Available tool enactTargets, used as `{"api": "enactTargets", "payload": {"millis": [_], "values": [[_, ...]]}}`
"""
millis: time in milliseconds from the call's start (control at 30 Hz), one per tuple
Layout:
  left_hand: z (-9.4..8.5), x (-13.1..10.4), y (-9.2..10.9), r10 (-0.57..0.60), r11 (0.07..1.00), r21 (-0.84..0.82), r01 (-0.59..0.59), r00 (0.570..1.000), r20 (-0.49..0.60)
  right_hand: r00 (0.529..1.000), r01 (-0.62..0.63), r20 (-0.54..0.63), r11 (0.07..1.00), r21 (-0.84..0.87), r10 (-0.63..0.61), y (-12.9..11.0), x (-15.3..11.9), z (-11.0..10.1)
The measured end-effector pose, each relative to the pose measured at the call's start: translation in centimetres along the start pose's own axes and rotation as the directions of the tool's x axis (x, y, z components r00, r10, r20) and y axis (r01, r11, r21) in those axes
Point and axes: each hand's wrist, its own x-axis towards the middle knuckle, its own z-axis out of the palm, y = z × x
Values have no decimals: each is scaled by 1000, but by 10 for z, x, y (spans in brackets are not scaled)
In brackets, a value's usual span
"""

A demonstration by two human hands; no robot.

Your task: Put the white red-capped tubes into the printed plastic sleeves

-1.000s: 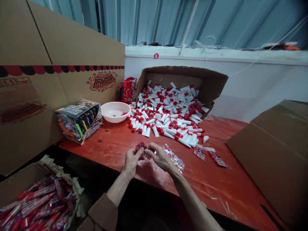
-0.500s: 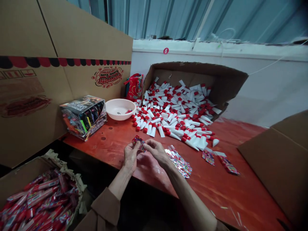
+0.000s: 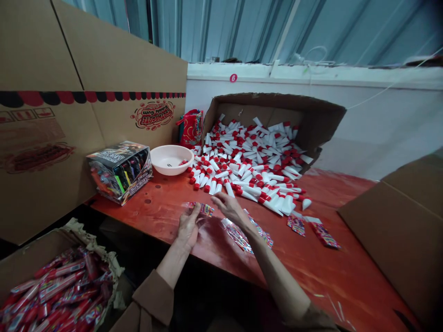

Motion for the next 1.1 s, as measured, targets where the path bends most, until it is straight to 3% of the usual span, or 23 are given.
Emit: {"api": "enactTargets", "payload": {"millis": [67,133,267,400,533,633,700,867,1100], "values": [[-5,5,3,-38,996,-80,38,999,3,979,-152,-170,962,-225,115,26,22,-5],[-8,10,7,-72,986,-148,72,997,6,939,-306,-258,895,-325,227,51,41,-7],[-10,15,14,-102,970,-221,103,995,14,914,-385,-259,868,-312,312,83,59,-5],[-11,17,19,-96,967,-238,94,995,3,905,-412,-222,880,-238,364,91,55,-10],[-16,17,23,-119,958,-263,110,993,-15,949,-287,-155,956,-56,275,70,28,-27],[-17,15,23,-116,954,-277,111,993,-1,987,-114,-85,961,250,139,35,-7,-37],[-15,14,21,-111,954,-279,113,994,22,994,-82,-47,942,325,103,8,-32,-39],[-10,9,14,-125,950,-278,139,990,70,998,-17,-51,983,180,26,-39,-73,-32],[-5,7,10,-89,962,-247,114,990,109,986,85,-130,986,-143,-104,-44,-91,-17]]}}
